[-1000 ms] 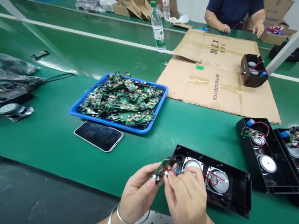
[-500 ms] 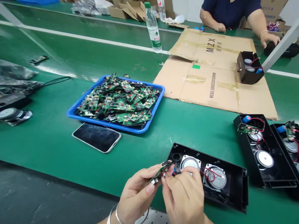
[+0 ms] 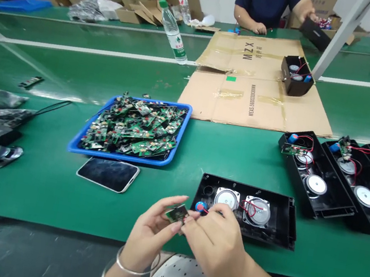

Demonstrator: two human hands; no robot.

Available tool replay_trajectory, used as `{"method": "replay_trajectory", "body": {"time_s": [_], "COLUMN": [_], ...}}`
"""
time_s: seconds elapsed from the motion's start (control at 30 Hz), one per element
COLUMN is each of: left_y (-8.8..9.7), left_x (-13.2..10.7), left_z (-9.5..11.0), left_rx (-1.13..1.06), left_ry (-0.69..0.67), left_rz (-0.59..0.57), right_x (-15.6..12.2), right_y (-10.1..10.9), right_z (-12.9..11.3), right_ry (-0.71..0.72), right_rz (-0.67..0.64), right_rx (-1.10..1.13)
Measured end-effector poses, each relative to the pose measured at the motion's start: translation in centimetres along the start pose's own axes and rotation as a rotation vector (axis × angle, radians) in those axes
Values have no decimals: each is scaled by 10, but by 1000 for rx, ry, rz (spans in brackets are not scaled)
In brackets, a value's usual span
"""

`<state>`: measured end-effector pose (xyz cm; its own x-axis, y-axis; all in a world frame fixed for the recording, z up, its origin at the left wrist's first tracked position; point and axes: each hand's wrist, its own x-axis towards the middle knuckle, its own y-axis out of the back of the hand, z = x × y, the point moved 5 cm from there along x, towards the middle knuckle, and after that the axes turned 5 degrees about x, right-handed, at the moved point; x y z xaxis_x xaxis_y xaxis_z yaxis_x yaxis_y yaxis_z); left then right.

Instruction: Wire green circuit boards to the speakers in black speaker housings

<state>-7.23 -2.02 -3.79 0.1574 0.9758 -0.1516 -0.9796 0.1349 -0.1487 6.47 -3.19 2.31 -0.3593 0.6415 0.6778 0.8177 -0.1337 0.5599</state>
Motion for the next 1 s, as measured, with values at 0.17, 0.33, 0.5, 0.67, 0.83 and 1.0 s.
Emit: {"method": "replay_trajectory", "body": {"time_s": [0.17, 0.33, 0.5, 0.67, 0.83, 1.0], "left_y": [4, -13, -35, -47, -57, -64], "left_x": [-5, -16, -13, -4, 5, 11], "left_z": [-2, -12, -7, 0, -5, 1], "left_rx": [247, 384, 417, 263, 109, 96], "left_ry": [102, 128, 117, 132, 227, 202], "left_rz": [-364, -577, -598, -573, -374, -102], "right_x": [-6, -33, -54, -56, -52, -51], "right_y": [36, 78, 85, 78, 57, 42], "right_z": [13, 47, 68, 62, 66, 74], "right_ry": [-98, -387, -623, -611, -589, -609], "right_rz": [-70, 58, -93, -137, -203, -264], "right_rx": [13, -179, -358, -340, -470, -415]}}
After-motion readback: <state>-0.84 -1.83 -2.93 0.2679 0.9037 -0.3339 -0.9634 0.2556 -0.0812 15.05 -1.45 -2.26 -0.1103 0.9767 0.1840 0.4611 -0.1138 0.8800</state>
